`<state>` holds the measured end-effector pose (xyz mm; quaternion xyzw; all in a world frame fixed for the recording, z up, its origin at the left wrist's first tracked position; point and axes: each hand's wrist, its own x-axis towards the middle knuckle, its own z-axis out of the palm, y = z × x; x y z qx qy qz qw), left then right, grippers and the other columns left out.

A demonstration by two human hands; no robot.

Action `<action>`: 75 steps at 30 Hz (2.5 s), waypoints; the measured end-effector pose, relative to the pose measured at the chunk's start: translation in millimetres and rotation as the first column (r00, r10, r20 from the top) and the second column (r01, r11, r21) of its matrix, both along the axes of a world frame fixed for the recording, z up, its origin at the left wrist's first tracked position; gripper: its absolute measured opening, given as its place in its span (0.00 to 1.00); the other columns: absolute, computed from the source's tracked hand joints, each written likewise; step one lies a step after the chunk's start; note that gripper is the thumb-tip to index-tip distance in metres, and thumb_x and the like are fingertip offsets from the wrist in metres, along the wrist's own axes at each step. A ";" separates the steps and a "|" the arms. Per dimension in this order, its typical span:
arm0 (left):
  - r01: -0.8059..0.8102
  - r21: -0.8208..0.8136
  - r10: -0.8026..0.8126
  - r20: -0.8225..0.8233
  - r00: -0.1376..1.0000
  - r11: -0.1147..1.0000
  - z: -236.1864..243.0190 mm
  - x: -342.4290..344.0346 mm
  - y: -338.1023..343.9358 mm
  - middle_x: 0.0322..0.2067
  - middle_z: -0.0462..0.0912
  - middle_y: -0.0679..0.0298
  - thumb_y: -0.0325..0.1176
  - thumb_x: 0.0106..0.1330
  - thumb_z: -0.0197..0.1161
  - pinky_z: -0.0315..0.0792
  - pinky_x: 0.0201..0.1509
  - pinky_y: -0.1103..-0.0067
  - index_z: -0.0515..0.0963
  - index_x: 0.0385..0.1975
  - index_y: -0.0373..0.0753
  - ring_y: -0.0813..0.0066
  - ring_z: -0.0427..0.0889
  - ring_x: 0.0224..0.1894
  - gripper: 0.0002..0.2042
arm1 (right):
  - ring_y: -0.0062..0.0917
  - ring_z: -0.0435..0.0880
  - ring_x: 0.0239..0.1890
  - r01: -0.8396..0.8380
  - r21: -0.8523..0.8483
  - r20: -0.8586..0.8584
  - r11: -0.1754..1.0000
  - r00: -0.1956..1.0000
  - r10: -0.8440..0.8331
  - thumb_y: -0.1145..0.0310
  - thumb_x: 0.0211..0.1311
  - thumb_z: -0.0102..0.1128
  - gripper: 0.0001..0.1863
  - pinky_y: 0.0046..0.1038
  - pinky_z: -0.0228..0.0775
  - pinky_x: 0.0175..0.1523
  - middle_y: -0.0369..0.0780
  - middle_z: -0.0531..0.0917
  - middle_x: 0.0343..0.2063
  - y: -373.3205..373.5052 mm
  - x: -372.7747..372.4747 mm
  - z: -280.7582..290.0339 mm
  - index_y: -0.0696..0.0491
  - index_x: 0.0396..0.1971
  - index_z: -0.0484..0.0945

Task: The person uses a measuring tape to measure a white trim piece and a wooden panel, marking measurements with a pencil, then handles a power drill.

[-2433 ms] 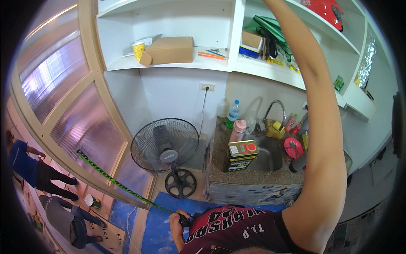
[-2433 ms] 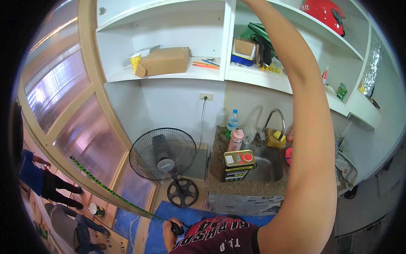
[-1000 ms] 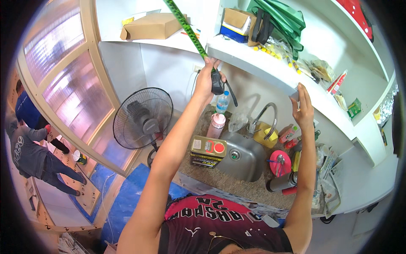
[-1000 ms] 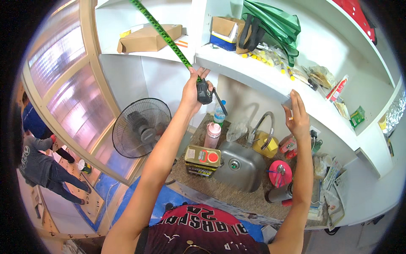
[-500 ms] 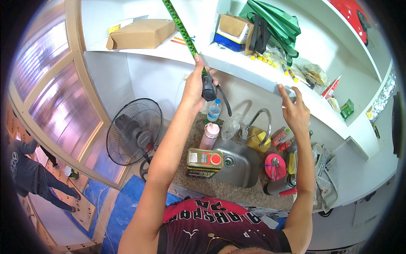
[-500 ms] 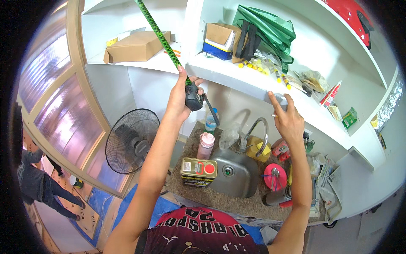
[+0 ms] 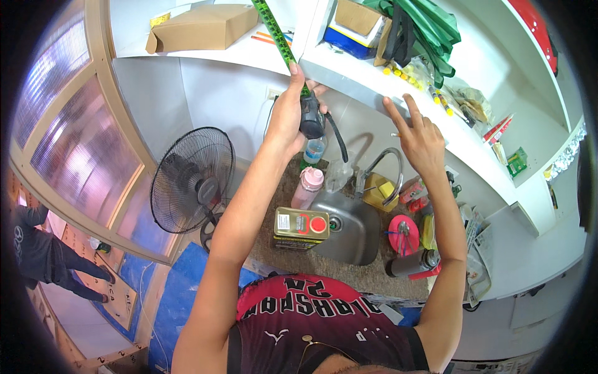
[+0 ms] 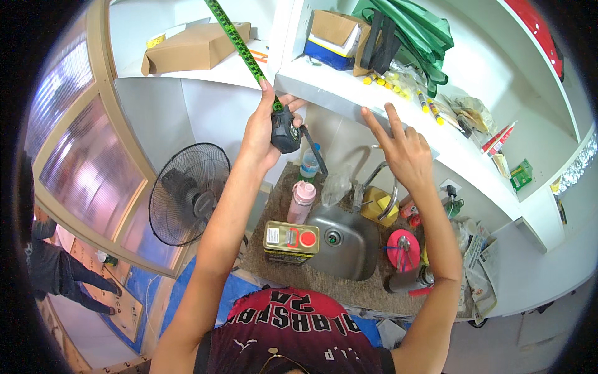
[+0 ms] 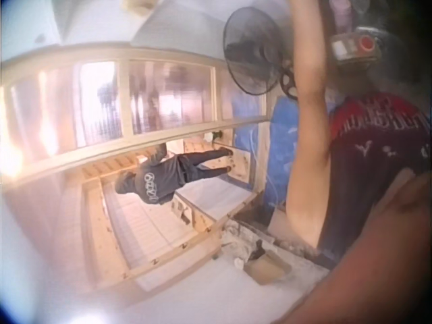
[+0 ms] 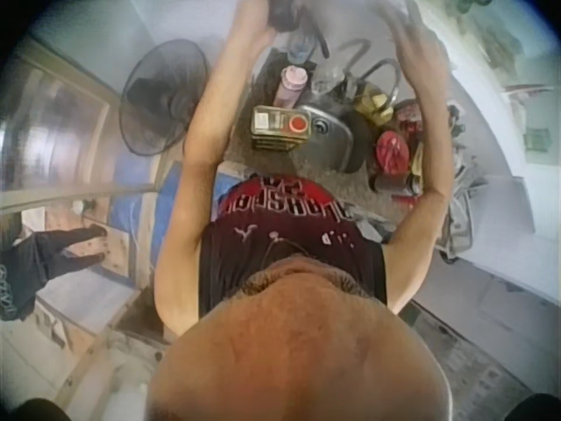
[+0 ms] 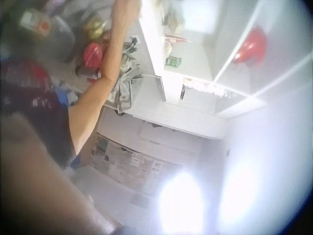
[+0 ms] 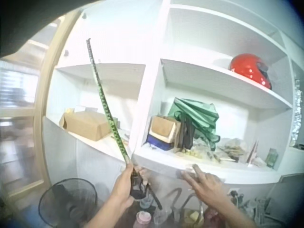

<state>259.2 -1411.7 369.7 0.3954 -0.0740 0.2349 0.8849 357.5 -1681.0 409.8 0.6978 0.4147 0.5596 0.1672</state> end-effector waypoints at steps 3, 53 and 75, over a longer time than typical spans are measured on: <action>0.008 -0.058 -0.006 0.027 1.000 0.998 -7.1 1.3 -0.2 0.63 0.72 0.33 0.71 0.70 0.55 0.78 0.40 0.74 0.59 0.67 0.15 0.75 0.78 0.28 0.53 | 0.21 0.76 0.26 -0.025 -0.044 0.038 0.999 0.999 0.026 0.73 0.49 0.64 0.47 0.24 0.76 0.32 0.36 0.79 0.62 3.3 6.1 -0.8 0.35 0.76 0.69; -0.039 -0.191 0.042 0.012 0.999 0.981 -10.0 -0.1 1.9 0.59 0.75 0.39 0.76 0.67 0.53 0.79 0.42 0.72 0.59 0.68 0.16 0.75 0.78 0.31 0.57 | 0.19 0.72 0.27 -0.305 -0.199 0.032 0.932 0.948 0.317 0.69 0.61 0.66 0.30 0.22 0.67 0.31 0.38 0.84 0.61 18.8 21.6 24.6 0.41 0.67 0.80; 0.030 -0.166 -0.027 0.022 0.999 0.986 -9.9 -4.7 8.7 0.57 0.79 0.46 0.77 0.68 0.48 0.77 0.40 0.74 0.68 0.64 0.19 0.77 0.76 0.33 0.53 | 0.19 0.74 0.26 -0.330 -0.206 0.002 0.921 0.941 0.338 0.70 0.58 0.69 0.30 0.24 0.67 0.31 0.40 0.85 0.59 22.4 23.6 24.0 0.44 0.64 0.82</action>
